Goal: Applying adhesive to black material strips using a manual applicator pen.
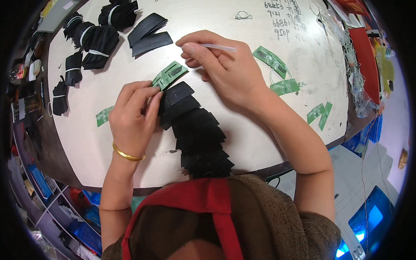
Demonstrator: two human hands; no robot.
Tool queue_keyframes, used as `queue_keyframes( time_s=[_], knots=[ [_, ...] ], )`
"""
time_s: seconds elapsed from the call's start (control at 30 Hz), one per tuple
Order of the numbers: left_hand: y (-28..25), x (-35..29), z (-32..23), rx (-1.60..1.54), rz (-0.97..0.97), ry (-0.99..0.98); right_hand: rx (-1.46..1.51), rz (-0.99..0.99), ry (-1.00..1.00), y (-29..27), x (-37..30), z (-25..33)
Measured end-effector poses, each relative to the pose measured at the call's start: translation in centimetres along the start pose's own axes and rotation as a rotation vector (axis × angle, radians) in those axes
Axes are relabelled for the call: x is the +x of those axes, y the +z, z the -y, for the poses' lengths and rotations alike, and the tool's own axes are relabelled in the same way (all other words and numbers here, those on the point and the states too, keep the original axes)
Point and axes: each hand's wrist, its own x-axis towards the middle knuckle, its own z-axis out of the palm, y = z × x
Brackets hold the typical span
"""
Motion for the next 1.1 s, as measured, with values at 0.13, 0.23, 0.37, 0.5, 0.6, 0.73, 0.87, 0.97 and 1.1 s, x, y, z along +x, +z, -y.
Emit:
queue_keyframes(
  time_s=[0.13,0.23,0.37,0.5,0.6,0.73,0.87,0.97,1.1],
  knots=[
    [0.3,-0.4,-0.1,0.017,-0.004,0.015,0.047,-0.012,0.003,0.2,0.2,-0.3],
    [0.4,-0.2,-0.1,0.043,-0.018,0.026,0.058,-0.018,-0.005,0.2,0.3,-0.5],
    [0.8,-0.3,-0.3,0.061,-0.033,0.026,0.082,-0.009,0.001,0.4,0.3,-0.4],
    [1.4,-0.5,-0.2,0.107,-0.088,0.056,0.082,0.008,0.018,0.2,0.5,0.1],
    [1.2,-0.6,-0.9,0.104,-0.056,-0.009,-0.029,0.101,0.017,-0.1,1.1,0.5],
    [1.4,-0.6,-1.0,0.112,-0.060,-0.015,-0.022,0.084,0.014,-0.1,1.9,0.4],
    [1.5,-0.8,-0.9,0.149,-0.069,-0.022,0.095,0.095,0.067,0.0,2.2,0.3],
    [1.6,-1.0,-1.0,0.191,-0.067,-0.014,0.031,0.072,0.020,0.1,2.0,0.4],
    [1.8,-1.0,-1.1,0.230,-0.071,0.012,-0.287,0.284,-0.379,0.6,2.4,-0.3]
  ],
)
